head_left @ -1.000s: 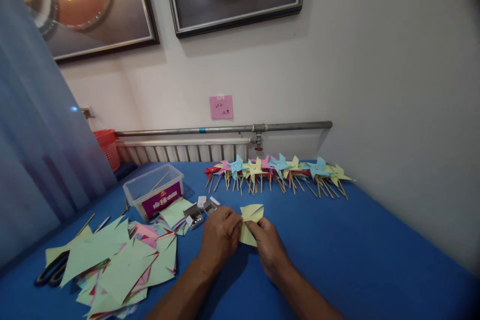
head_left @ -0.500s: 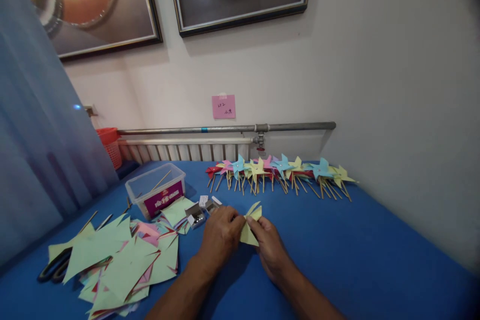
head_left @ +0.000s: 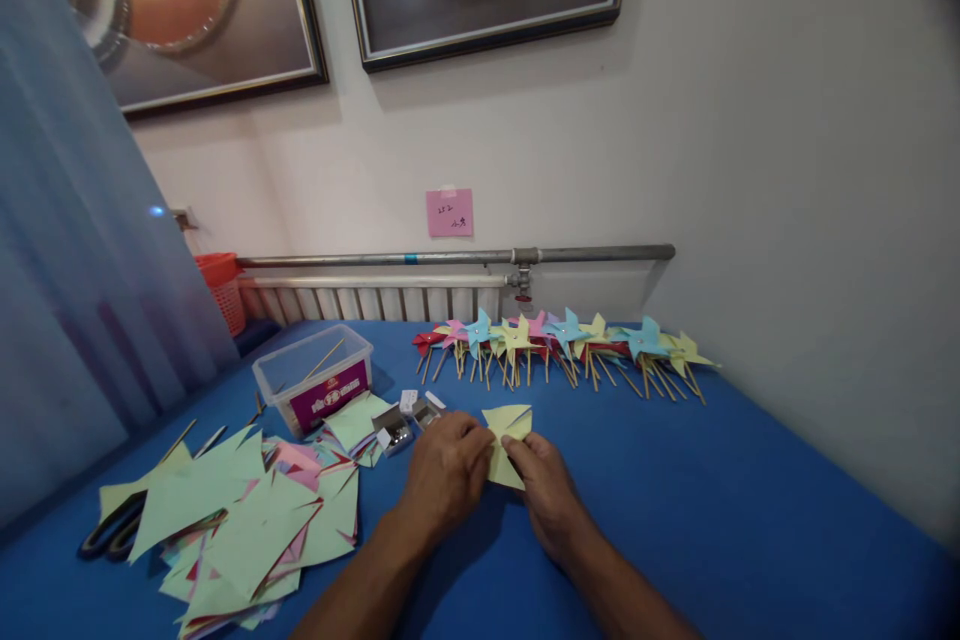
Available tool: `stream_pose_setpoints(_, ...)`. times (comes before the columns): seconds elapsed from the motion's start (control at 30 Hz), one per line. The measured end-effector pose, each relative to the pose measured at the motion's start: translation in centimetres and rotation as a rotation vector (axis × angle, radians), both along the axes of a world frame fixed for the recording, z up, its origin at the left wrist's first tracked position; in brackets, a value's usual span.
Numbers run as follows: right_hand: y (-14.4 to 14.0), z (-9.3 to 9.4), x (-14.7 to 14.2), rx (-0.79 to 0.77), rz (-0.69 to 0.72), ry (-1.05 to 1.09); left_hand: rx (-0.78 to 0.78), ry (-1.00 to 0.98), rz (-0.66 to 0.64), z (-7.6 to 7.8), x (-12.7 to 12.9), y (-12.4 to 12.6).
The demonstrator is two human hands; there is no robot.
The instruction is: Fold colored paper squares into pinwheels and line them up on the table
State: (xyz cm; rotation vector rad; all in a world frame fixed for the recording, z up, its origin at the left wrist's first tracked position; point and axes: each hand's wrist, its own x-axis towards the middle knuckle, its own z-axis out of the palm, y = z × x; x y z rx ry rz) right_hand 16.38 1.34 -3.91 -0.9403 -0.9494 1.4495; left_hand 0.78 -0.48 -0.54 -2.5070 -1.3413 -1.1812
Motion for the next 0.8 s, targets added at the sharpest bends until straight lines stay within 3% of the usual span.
stream_pose_setpoints(0.2,0.2,0.3,0.3,0.087,0.009,-0.142,-0.647,-0.744,0.017,0.0,0.4,0.9)
stream_pose_setpoints(0.3,0.2,0.4,0.2,0.135,-0.001,-0.220,-0.818,-0.949,0.001,-0.3,0.5,1.5)
stream_pose_setpoints(0.57,-0.1,0.6,0.2,0.173,0.032,-0.289,-0.839,-0.990,-0.011,0.1,0.3,1.6)
stream_pose_setpoints(0.8,0.0,0.0,0.2,0.119,0.035,-0.273,-0.794,-1.014,-0.012,-0.6,0.6,1.8)
